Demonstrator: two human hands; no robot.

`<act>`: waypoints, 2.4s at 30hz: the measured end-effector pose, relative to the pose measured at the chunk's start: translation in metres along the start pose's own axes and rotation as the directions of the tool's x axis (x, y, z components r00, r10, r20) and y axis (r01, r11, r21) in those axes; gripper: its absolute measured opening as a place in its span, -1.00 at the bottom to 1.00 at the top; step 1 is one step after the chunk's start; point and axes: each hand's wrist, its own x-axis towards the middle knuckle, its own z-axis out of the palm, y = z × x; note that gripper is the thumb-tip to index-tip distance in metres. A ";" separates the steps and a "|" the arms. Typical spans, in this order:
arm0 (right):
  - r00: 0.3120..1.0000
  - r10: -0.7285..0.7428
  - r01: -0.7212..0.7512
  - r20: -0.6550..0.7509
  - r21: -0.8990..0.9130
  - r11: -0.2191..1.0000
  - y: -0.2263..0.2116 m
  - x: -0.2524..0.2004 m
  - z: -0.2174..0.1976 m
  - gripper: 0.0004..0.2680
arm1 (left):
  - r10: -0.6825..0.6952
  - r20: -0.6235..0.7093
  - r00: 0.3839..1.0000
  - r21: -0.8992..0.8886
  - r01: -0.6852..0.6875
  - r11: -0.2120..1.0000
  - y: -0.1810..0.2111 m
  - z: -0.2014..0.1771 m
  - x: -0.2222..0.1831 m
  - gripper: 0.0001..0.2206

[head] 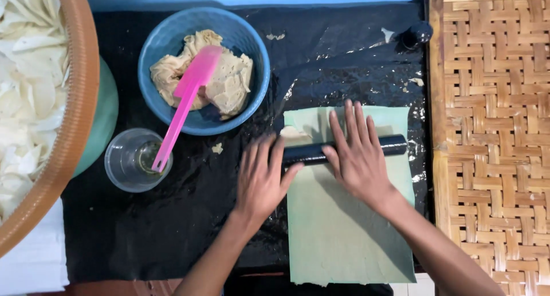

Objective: Flattening food paste or seeds into chips using a rolling pin on a prepared surface.

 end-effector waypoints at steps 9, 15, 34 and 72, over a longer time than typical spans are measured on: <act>1.000 -0.011 0.011 -0.011 0.045 0.999 -0.013 -0.017 -0.010 -0.54 | 0.092 0.090 0.992 0.078 -0.099 0.992 -0.001 -0.004 -0.015 -0.54; 1.000 -0.010 0.010 -0.003 -0.005 1.000 -0.007 -0.005 0.010 -0.55 | 0.097 -0.051 0.994 0.097 -0.092 0.991 0.004 0.015 -0.019 -0.55; 0.997 -0.024 0.017 0.070 0.104 0.994 0.031 0.115 0.025 -0.58 | -0.053 0.080 0.995 0.099 0.046 0.994 -0.030 0.037 0.081 -0.41; 0.990 -0.138 0.138 -0.004 0.018 0.990 0.002 -0.022 -0.002 -0.54 | -0.005 0.039 0.999 0.251 -0.005 0.968 0.040 0.014 -0.041 -0.52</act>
